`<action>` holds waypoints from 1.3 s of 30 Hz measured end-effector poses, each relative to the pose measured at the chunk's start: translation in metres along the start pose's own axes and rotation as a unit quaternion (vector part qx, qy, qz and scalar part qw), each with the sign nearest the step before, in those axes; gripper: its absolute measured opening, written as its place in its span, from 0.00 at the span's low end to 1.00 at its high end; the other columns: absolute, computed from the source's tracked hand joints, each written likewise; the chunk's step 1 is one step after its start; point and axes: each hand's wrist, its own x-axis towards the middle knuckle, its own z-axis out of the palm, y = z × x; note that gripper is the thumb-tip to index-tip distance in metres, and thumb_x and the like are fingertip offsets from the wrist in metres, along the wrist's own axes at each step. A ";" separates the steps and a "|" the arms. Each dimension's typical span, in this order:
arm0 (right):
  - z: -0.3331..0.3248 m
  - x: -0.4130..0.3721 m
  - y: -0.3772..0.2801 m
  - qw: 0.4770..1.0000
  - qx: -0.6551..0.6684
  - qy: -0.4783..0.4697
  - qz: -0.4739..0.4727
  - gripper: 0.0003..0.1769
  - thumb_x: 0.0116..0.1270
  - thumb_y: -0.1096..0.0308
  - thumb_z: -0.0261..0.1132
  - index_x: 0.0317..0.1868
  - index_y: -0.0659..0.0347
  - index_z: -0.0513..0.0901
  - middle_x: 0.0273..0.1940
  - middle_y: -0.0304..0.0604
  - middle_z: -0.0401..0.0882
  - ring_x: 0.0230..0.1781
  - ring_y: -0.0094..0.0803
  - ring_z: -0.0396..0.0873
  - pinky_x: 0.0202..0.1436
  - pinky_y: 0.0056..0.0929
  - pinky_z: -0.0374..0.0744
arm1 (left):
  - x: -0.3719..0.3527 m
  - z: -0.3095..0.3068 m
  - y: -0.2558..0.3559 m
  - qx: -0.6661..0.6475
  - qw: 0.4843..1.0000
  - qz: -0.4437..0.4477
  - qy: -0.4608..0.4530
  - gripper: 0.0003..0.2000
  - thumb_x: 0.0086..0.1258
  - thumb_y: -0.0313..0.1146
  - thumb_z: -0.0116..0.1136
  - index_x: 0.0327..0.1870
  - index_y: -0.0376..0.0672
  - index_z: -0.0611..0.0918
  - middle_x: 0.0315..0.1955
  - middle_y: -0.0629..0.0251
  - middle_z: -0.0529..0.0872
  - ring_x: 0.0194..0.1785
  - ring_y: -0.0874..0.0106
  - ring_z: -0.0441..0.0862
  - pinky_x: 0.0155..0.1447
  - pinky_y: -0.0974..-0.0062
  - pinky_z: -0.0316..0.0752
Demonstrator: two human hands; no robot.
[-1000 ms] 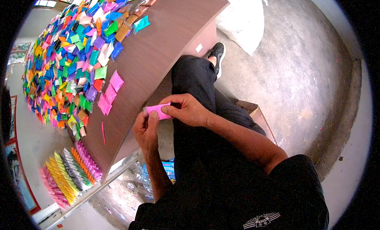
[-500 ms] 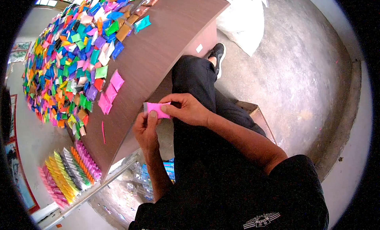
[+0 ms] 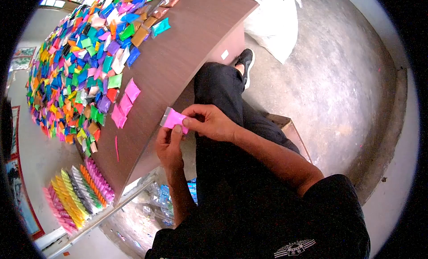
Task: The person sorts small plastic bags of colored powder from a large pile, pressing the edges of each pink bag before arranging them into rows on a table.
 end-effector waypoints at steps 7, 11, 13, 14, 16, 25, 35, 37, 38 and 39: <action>0.003 0.002 0.006 0.998 -0.002 -0.008 -0.062 0.12 0.75 0.68 0.67 0.54 0.65 0.83 0.42 0.35 0.85 0.44 0.20 0.80 0.50 0.24 0.79 | 0.002 -0.018 0.010 0.138 0.988 0.044 -0.057 0.09 0.74 0.29 0.66 0.48 0.33 0.83 0.38 0.73 0.85 0.41 0.83 0.79 0.47 0.83 0.73; 0.001 0.001 0.007 0.999 0.033 0.005 -0.028 0.12 0.75 0.69 0.67 0.55 0.64 0.83 0.42 0.34 0.84 0.43 0.19 0.79 0.49 0.23 0.79 | -0.002 -0.001 0.014 0.046 0.998 0.011 -0.049 0.09 0.74 0.30 0.66 0.47 0.34 0.84 0.38 0.72 0.85 0.40 0.83 0.78 0.46 0.83 0.73; 0.002 0.002 0.008 0.998 0.048 0.021 -0.018 0.12 0.75 0.69 0.67 0.55 0.64 0.83 0.42 0.33 0.84 0.43 0.18 0.79 0.49 0.23 0.79 | -0.005 0.003 0.011 0.059 0.997 0.011 -0.041 0.09 0.74 0.30 0.66 0.47 0.34 0.84 0.38 0.72 0.85 0.40 0.83 0.78 0.46 0.83 0.73; 0.002 0.002 0.009 0.998 0.051 0.019 -0.031 0.12 0.75 0.69 0.67 0.55 0.64 0.84 0.42 0.33 0.84 0.43 0.18 0.79 0.48 0.23 0.78 | -0.005 0.003 0.009 0.073 0.997 0.012 -0.033 0.09 0.74 0.30 0.67 0.47 0.34 0.84 0.38 0.72 0.85 0.39 0.83 0.78 0.45 0.83 0.73; 0.003 0.002 0.009 0.997 0.054 0.018 -0.043 0.13 0.74 0.68 0.67 0.55 0.63 0.84 0.42 0.32 0.84 0.42 0.17 0.78 0.47 0.22 0.78 | -0.004 0.000 0.008 0.083 0.996 0.012 -0.040 0.09 0.74 0.30 0.67 0.47 0.34 0.84 0.37 0.72 0.85 0.39 0.83 0.78 0.45 0.84 0.73; -0.001 0.002 0.010 0.999 0.019 0.021 -0.036 0.12 0.75 0.66 0.66 0.54 0.61 0.84 0.40 0.30 0.82 0.38 0.16 0.76 0.40 0.20 0.76 | -0.006 0.008 0.020 0.093 0.995 0.015 -0.032 0.10 0.74 0.31 0.66 0.49 0.34 0.85 0.35 0.72 0.85 0.37 0.83 0.78 0.43 0.83 0.73; 0.001 0.002 0.008 0.999 0.036 0.027 -0.029 0.11 0.75 0.65 0.67 0.51 0.61 0.83 0.39 0.29 0.80 0.36 0.15 0.75 0.38 0.20 0.75 | -0.003 -0.004 0.011 0.086 0.995 0.006 -0.046 0.11 0.74 0.32 0.67 0.51 0.35 0.85 0.35 0.70 0.87 0.38 0.80 0.81 0.45 0.80 0.76; 0.000 0.001 0.004 0.999 0.037 0.030 -0.025 0.11 0.75 0.65 0.67 0.51 0.61 0.83 0.39 0.29 0.81 0.37 0.15 0.75 0.38 0.19 0.75 | -0.003 0.003 0.015 0.055 0.998 0.012 -0.033 0.11 0.75 0.31 0.66 0.52 0.34 0.84 0.36 0.71 0.86 0.39 0.81 0.79 0.45 0.82 0.74; 0.000 0.000 0.003 0.999 0.039 0.023 -0.026 0.10 0.75 0.66 0.67 0.51 0.62 0.83 0.40 0.30 0.81 0.38 0.15 0.76 0.39 0.20 0.76 | -0.003 0.005 0.016 0.023 0.999 0.017 -0.019 0.11 0.75 0.29 0.65 0.52 0.33 0.84 0.37 0.72 0.85 0.39 0.83 0.78 0.45 0.84 0.72; 0.000 0.000 0.002 0.999 0.040 0.016 -0.028 0.10 0.74 0.67 0.67 0.51 0.62 0.83 0.40 0.30 0.82 0.39 0.16 0.76 0.41 0.20 0.77 | -0.001 0.005 0.016 0.023 0.999 0.016 -0.019 0.11 0.75 0.29 0.65 0.52 0.33 0.84 0.37 0.72 0.85 0.39 0.83 0.78 0.45 0.84 0.72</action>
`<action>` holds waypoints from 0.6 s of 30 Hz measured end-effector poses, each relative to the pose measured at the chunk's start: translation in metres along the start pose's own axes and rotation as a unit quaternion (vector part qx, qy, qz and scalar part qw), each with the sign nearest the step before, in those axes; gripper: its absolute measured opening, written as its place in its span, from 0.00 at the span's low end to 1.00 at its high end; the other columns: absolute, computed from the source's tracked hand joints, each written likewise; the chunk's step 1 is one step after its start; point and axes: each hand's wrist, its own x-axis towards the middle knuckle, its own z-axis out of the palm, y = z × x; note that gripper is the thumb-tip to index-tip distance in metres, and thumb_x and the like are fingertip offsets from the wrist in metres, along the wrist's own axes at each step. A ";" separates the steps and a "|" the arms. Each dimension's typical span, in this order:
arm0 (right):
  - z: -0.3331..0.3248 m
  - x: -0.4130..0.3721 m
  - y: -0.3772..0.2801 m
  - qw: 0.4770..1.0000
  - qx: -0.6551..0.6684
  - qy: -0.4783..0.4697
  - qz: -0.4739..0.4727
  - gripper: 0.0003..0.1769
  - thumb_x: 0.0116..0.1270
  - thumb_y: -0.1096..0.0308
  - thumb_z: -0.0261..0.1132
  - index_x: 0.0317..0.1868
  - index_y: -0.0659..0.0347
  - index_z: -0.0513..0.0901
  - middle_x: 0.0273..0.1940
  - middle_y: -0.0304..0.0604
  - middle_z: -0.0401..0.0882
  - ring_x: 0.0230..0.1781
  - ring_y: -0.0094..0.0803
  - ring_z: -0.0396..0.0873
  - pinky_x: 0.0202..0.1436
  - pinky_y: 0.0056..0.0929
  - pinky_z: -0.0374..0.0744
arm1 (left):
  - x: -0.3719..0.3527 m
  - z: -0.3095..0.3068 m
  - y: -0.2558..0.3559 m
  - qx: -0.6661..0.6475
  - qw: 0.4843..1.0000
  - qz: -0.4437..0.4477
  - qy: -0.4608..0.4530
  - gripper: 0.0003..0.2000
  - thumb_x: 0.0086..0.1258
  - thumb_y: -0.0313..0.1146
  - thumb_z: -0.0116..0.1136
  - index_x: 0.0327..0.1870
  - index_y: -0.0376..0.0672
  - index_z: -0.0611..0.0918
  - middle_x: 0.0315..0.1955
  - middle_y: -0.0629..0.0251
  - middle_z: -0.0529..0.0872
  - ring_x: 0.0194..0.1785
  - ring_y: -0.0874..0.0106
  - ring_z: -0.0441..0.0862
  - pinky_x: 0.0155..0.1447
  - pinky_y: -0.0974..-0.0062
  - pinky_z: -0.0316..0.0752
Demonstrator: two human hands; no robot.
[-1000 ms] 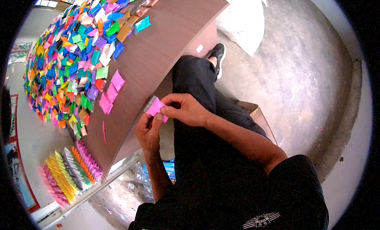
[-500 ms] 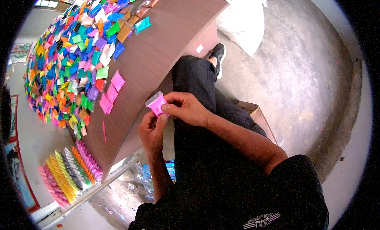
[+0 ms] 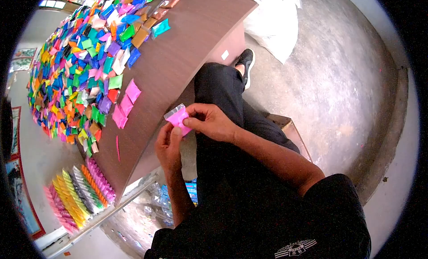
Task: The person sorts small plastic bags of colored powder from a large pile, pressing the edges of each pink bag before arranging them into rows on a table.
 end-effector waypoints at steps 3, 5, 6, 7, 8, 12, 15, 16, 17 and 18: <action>-0.001 0.002 0.012 0.998 -0.028 -0.039 -0.030 0.11 0.76 0.68 0.67 0.54 0.61 0.83 0.44 0.30 0.81 0.42 0.15 0.76 0.44 0.22 0.78 | 0.003 -0.007 -0.004 0.002 1.000 0.017 0.014 0.10 0.76 0.30 0.64 0.50 0.33 0.84 0.36 0.71 0.85 0.39 0.83 0.77 0.44 0.84 0.72; -0.002 0.002 0.015 0.998 -0.041 -0.033 -0.035 0.11 0.75 0.68 0.67 0.53 0.62 0.83 0.42 0.31 0.82 0.42 0.16 0.77 0.46 0.22 0.78 | 0.004 -0.010 -0.007 0.052 0.998 0.026 0.018 0.10 0.77 0.31 0.64 0.48 0.33 0.84 0.35 0.72 0.84 0.38 0.83 0.77 0.43 0.84 0.71; -0.001 0.002 0.013 0.997 -0.054 -0.026 -0.039 0.10 0.74 0.68 0.67 0.51 0.64 0.84 0.41 0.32 0.83 0.42 0.17 0.78 0.48 0.22 0.78 | 0.004 -0.011 -0.006 0.052 0.998 0.026 0.017 0.10 0.77 0.31 0.64 0.48 0.33 0.84 0.35 0.72 0.84 0.38 0.83 0.77 0.43 0.84 0.71; 0.001 0.001 0.011 0.997 -0.054 -0.026 -0.039 0.10 0.74 0.68 0.67 0.51 0.64 0.84 0.41 0.32 0.83 0.42 0.17 0.78 0.48 0.22 0.78 | 0.003 -0.013 -0.005 0.112 0.993 0.042 0.014 0.09 0.77 0.31 0.64 0.47 0.33 0.85 0.35 0.72 0.84 0.38 0.83 0.77 0.42 0.84 0.71; 0.003 0.001 0.009 0.998 -0.044 -0.011 -0.033 0.10 0.74 0.68 0.67 0.51 0.64 0.84 0.41 0.32 0.83 0.42 0.17 0.78 0.48 0.22 0.78 | 0.003 -0.013 -0.005 0.172 0.983 0.057 0.010 0.09 0.77 0.32 0.64 0.46 0.33 0.85 0.34 0.73 0.83 0.37 0.83 0.76 0.42 0.84 0.71; 0.005 0.001 0.009 0.999 -0.018 0.009 -0.040 0.09 0.74 0.68 0.67 0.50 0.64 0.84 0.40 0.31 0.83 0.42 0.17 0.78 0.47 0.22 0.78 | 0.002 -0.009 -0.009 0.141 0.987 0.076 0.004 0.09 0.77 0.32 0.64 0.45 0.33 0.85 0.32 0.75 0.82 0.36 0.84 0.75 0.40 0.84 0.70; 0.000 0.002 0.015 0.999 -0.035 0.004 -0.042 0.09 0.74 0.68 0.67 0.49 0.63 0.84 0.40 0.31 0.83 0.41 0.17 0.78 0.46 0.22 0.78 | 0.001 -0.002 -0.008 0.064 0.996 0.045 0.038 0.08 0.77 0.32 0.64 0.44 0.34 0.85 0.30 0.77 0.81 0.35 0.85 0.74 0.38 0.85 0.69; 0.000 0.002 0.015 0.999 -0.035 0.004 -0.041 0.09 0.74 0.68 0.67 0.49 0.63 0.84 0.40 0.31 0.83 0.41 0.17 0.78 0.46 0.22 0.78 | 0.001 -0.002 -0.009 0.059 0.996 0.047 0.037 0.08 0.77 0.31 0.63 0.44 0.34 0.85 0.30 0.77 0.81 0.35 0.86 0.74 0.38 0.85 0.69; 0.001 0.001 0.016 0.998 -0.037 0.001 -0.048 0.09 0.74 0.68 0.67 0.49 0.63 0.85 0.40 0.31 0.84 0.41 0.17 0.78 0.47 0.22 0.79 | 0.001 -0.004 -0.009 0.054 0.997 0.049 0.037 0.08 0.77 0.31 0.63 0.43 0.34 0.85 0.30 0.77 0.81 0.34 0.86 0.74 0.38 0.86 0.68; 0.002 0.001 0.016 0.998 -0.040 -0.001 -0.057 0.08 0.74 0.68 0.67 0.49 0.64 0.85 0.40 0.32 0.84 0.41 0.17 0.79 0.47 0.22 0.79 | 0.001 -0.005 -0.009 0.054 0.997 0.049 0.039 0.08 0.77 0.31 0.63 0.43 0.34 0.85 0.30 0.77 0.81 0.34 0.86 0.74 0.38 0.86 0.68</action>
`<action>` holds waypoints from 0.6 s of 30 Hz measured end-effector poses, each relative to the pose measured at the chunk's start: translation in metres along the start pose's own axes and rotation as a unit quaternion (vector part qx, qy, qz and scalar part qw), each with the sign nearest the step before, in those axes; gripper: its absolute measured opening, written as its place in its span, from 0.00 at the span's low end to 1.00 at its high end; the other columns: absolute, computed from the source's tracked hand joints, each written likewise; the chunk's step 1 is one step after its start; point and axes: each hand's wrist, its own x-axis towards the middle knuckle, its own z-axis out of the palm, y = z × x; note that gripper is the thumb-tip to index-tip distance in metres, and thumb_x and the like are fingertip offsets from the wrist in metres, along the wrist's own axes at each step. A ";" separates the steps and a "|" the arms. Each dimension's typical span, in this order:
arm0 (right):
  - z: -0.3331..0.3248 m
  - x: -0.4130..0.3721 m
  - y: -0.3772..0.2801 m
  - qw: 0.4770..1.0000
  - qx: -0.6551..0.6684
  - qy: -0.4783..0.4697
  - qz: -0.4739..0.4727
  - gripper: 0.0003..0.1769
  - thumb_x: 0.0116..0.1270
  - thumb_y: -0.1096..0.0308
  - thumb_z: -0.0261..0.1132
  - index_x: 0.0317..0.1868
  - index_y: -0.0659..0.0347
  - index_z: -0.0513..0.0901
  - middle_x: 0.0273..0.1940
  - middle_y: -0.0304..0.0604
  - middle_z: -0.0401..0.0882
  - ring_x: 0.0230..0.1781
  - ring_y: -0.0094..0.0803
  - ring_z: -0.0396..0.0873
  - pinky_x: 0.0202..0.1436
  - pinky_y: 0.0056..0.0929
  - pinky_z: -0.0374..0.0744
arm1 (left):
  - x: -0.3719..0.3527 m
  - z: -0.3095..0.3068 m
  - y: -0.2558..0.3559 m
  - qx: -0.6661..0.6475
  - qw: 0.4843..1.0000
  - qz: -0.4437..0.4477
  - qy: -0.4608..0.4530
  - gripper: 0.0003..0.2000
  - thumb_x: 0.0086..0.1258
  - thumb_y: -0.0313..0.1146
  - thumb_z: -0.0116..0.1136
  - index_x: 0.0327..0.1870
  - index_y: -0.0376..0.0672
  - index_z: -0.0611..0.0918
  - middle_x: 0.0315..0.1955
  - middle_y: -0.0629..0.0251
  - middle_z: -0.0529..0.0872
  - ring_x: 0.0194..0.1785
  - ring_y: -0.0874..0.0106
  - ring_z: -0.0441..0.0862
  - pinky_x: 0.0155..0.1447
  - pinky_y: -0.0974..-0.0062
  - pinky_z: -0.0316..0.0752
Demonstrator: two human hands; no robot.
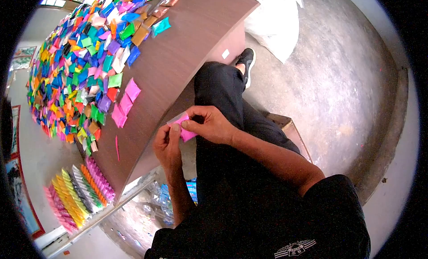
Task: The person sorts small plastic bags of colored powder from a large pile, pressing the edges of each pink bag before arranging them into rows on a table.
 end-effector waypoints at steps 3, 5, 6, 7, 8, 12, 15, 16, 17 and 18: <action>0.003 -0.001 -0.002 1.000 0.016 0.016 0.013 0.09 0.75 0.69 0.67 0.49 0.64 0.85 0.40 0.32 0.84 0.41 0.17 0.79 0.47 0.22 0.79 | 0.001 -0.002 0.000 0.003 1.000 0.006 -0.007 0.07 0.77 0.30 0.63 0.44 0.34 0.85 0.30 0.76 0.81 0.34 0.86 0.74 0.37 0.86 0.68; 0.000 -0.001 -0.003 1.000 0.010 0.021 0.016 0.09 0.75 0.68 0.66 0.49 0.65 0.85 0.39 0.33 0.84 0.41 0.17 0.79 0.47 0.22 0.80 | 0.002 -0.002 0.000 0.025 0.999 0.016 -0.018 0.06 0.76 0.28 0.63 0.44 0.34 0.85 0.30 0.76 0.82 0.33 0.86 0.75 0.37 0.86 0.69; -0.001 -0.001 -0.004 0.999 0.004 0.025 0.020 0.09 0.75 0.68 0.66 0.50 0.65 0.85 0.39 0.33 0.84 0.41 0.17 0.79 0.47 0.22 0.80 | 0.002 -0.002 0.001 0.025 0.999 0.016 -0.019 0.06 0.76 0.28 0.63 0.44 0.34 0.85 0.30 0.76 0.82 0.33 0.86 0.75 0.37 0.86 0.69; -0.001 -0.001 -0.004 0.999 0.004 0.026 0.020 0.09 0.75 0.68 0.66 0.50 0.65 0.85 0.39 0.33 0.84 0.41 0.17 0.79 0.47 0.22 0.80 | 0.001 -0.001 0.002 0.016 1.000 0.001 -0.018 0.05 0.76 0.28 0.63 0.44 0.35 0.85 0.31 0.76 0.82 0.33 0.86 0.75 0.37 0.86 0.69; -0.001 -0.001 -0.003 0.999 0.005 0.029 0.018 0.09 0.76 0.69 0.66 0.49 0.65 0.85 0.39 0.33 0.84 0.41 0.17 0.79 0.46 0.22 0.80 | 0.000 0.000 0.003 0.007 1.000 -0.014 -0.016 0.05 0.76 0.27 0.63 0.44 0.35 0.85 0.31 0.76 0.82 0.34 0.86 0.75 0.37 0.86 0.69; 0.002 -0.003 -0.002 0.999 0.025 0.033 0.015 0.07 0.76 0.70 0.65 0.48 0.65 0.85 0.39 0.34 0.84 0.39 0.18 0.79 0.44 0.22 0.80 | 0.000 0.005 0.010 -0.028 0.999 -0.014 -0.014 0.05 0.76 0.27 0.63 0.45 0.34 0.85 0.31 0.76 0.82 0.34 0.86 0.75 0.38 0.85 0.69; 0.006 -0.003 0.001 0.998 -0.033 0.050 -0.015 0.07 0.76 0.71 0.65 0.47 0.66 0.85 0.38 0.35 0.84 0.38 0.18 0.79 0.42 0.22 0.80 | -0.001 0.000 0.010 0.012 0.998 -0.034 -0.045 0.09 0.76 0.33 0.63 0.44 0.35 0.86 0.33 0.73 0.83 0.36 0.83 0.76 0.40 0.82 0.70; 0.005 -0.003 0.001 0.998 -0.033 0.050 -0.014 0.07 0.76 0.71 0.65 0.47 0.66 0.85 0.38 0.35 0.84 0.38 0.18 0.79 0.42 0.22 0.80 | 0.000 0.000 0.010 0.045 0.998 -0.024 -0.042 0.09 0.76 0.33 0.63 0.44 0.35 0.86 0.33 0.73 0.83 0.36 0.82 0.76 0.40 0.82 0.70; 0.005 -0.003 0.000 0.999 -0.031 0.044 -0.005 0.07 0.76 0.71 0.66 0.47 0.66 0.84 0.38 0.35 0.84 0.38 0.18 0.79 0.42 0.22 0.80 | 0.000 -0.001 0.010 0.079 0.996 -0.014 -0.040 0.09 0.76 0.33 0.62 0.43 0.34 0.86 0.32 0.73 0.82 0.36 0.82 0.76 0.40 0.81 0.70; 0.004 -0.003 -0.001 0.999 -0.029 0.038 0.005 0.07 0.76 0.70 0.66 0.47 0.66 0.84 0.38 0.35 0.83 0.38 0.18 0.78 0.42 0.22 0.80 | 0.000 0.000 0.011 0.079 0.996 -0.014 -0.040 0.09 0.76 0.33 0.62 0.43 0.34 0.86 0.32 0.73 0.82 0.36 0.82 0.76 0.40 0.81 0.70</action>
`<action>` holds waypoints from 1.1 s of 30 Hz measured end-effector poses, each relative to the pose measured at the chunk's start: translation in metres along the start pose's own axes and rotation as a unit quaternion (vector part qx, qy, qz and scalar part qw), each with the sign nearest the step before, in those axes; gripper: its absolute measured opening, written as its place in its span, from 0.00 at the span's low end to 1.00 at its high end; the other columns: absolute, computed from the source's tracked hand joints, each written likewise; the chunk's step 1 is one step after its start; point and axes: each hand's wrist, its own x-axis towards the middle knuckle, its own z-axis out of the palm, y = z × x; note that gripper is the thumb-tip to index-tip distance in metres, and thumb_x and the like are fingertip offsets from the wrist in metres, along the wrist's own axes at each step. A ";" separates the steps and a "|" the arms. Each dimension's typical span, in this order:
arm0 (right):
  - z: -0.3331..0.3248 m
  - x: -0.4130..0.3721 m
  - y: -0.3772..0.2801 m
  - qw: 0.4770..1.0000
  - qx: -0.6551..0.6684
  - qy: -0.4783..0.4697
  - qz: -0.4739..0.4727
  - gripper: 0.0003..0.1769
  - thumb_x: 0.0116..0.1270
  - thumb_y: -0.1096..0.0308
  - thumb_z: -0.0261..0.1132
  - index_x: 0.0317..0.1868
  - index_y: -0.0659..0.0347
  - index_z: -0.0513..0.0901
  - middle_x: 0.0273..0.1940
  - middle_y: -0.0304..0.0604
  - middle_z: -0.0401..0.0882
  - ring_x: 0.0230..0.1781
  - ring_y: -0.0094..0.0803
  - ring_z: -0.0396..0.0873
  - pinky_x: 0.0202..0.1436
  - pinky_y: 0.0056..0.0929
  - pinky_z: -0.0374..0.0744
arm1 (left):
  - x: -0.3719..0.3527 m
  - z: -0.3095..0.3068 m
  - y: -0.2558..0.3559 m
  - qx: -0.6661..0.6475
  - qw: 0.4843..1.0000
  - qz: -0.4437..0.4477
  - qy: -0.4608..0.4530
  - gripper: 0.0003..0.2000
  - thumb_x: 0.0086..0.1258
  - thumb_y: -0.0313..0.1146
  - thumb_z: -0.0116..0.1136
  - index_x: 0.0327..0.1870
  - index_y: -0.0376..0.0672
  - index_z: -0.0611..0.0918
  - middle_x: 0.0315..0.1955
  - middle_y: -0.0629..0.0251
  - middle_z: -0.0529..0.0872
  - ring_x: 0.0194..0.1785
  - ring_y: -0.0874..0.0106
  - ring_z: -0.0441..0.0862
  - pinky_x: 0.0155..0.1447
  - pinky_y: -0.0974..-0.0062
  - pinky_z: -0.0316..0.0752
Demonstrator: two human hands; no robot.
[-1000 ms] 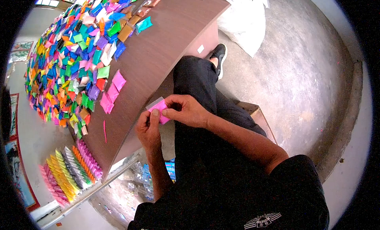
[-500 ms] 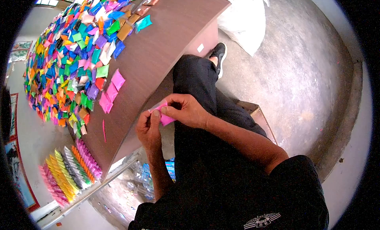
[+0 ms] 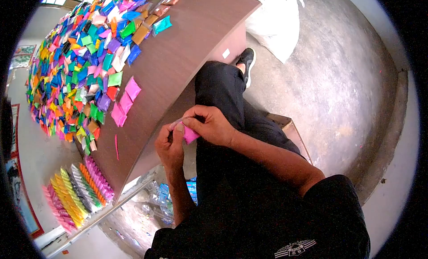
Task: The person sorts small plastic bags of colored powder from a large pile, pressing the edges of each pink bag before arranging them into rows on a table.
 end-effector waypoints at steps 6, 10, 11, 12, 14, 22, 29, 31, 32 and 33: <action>0.000 0.002 0.002 0.999 0.035 0.029 0.008 0.08 0.77 0.69 0.65 0.47 0.65 0.84 0.38 0.32 0.82 0.37 0.16 0.78 0.41 0.21 0.79 | -0.002 0.004 -0.006 -0.115 0.993 -0.030 -0.012 0.09 0.76 0.33 0.62 0.47 0.36 0.86 0.33 0.73 0.83 0.38 0.81 0.76 0.42 0.80 0.71; 0.002 0.004 0.003 0.999 0.038 0.030 -0.016 0.09 0.77 0.68 0.66 0.48 0.64 0.85 0.38 0.30 0.82 0.37 0.16 0.77 0.41 0.20 0.78 | -0.005 0.001 -0.003 -0.104 0.994 -0.018 -0.018 0.11 0.75 0.32 0.63 0.51 0.35 0.85 0.38 0.71 0.86 0.42 0.79 0.78 0.48 0.80 0.73; 0.001 0.004 0.002 0.999 0.045 0.013 -0.006 0.09 0.76 0.67 0.67 0.49 0.64 0.85 0.38 0.31 0.82 0.37 0.16 0.77 0.41 0.20 0.79 | -0.006 -0.002 -0.003 -0.083 0.996 -0.031 -0.028 0.12 0.75 0.32 0.63 0.52 0.34 0.85 0.40 0.69 0.86 0.44 0.79 0.79 0.50 0.79 0.74; 0.001 0.004 0.000 0.999 0.052 -0.002 0.003 0.10 0.76 0.66 0.67 0.49 0.64 0.85 0.37 0.31 0.83 0.36 0.16 0.77 0.41 0.20 0.79 | -0.006 -0.004 -0.003 -0.084 0.996 -0.030 -0.027 0.12 0.75 0.32 0.63 0.52 0.34 0.85 0.40 0.69 0.86 0.44 0.79 0.79 0.50 0.79 0.74; -0.003 0.004 -0.001 0.999 0.042 -0.017 0.016 0.08 0.75 0.68 0.68 0.48 0.64 0.85 0.39 0.30 0.82 0.39 0.15 0.78 0.43 0.19 0.78 | -0.005 -0.008 -0.003 -0.024 0.998 -0.033 -0.042 0.12 0.76 0.33 0.64 0.52 0.34 0.85 0.42 0.68 0.87 0.46 0.78 0.81 0.54 0.77 0.75; 0.001 0.001 0.010 0.999 0.034 0.041 -0.008 0.09 0.73 0.68 0.70 0.46 0.65 0.85 0.39 0.34 0.84 0.40 0.18 0.80 0.44 0.21 0.80 | -0.007 0.001 0.002 -0.118 0.992 -0.040 -0.035 0.11 0.77 0.32 0.63 0.52 0.34 0.85 0.39 0.71 0.87 0.41 0.83 0.79 0.47 0.82 0.74; -0.002 0.008 -0.024 0.994 0.047 -0.012 0.099 0.10 0.75 0.67 0.68 0.50 0.65 0.85 0.40 0.33 0.84 0.40 0.18 0.80 0.45 0.21 0.79 | 0.006 -0.014 0.011 -0.035 0.998 0.019 -0.046 0.09 0.76 0.33 0.64 0.47 0.34 0.85 0.34 0.71 0.87 0.38 0.84 0.79 0.42 0.82 0.74; -0.004 0.020 -0.035 0.996 0.033 -0.023 0.083 0.10 0.76 0.67 0.67 0.51 0.65 0.85 0.40 0.33 0.84 0.40 0.18 0.80 0.44 0.20 0.79 | 0.017 -0.013 0.019 -0.042 0.997 0.058 -0.042 0.10 0.76 0.33 0.64 0.47 0.34 0.85 0.34 0.70 0.87 0.37 0.83 0.80 0.41 0.81 0.75; -0.004 0.025 -0.041 0.998 0.027 -0.013 0.056 0.10 0.76 0.67 0.67 0.50 0.65 0.85 0.40 0.33 0.85 0.40 0.17 0.80 0.45 0.21 0.79 | 0.023 -0.009 0.024 -0.109 0.992 0.032 -0.052 0.10 0.75 0.33 0.64 0.47 0.35 0.85 0.34 0.69 0.87 0.37 0.83 0.80 0.41 0.80 0.75; -0.003 0.032 -0.047 0.999 0.022 -0.003 0.029 0.10 0.76 0.68 0.67 0.50 0.65 0.86 0.41 0.33 0.85 0.40 0.17 0.80 0.45 0.21 0.79 | 0.030 -0.008 0.028 -0.175 0.982 0.006 -0.063 0.11 0.75 0.34 0.65 0.47 0.35 0.85 0.33 0.68 0.88 0.36 0.82 0.80 0.41 0.79 0.76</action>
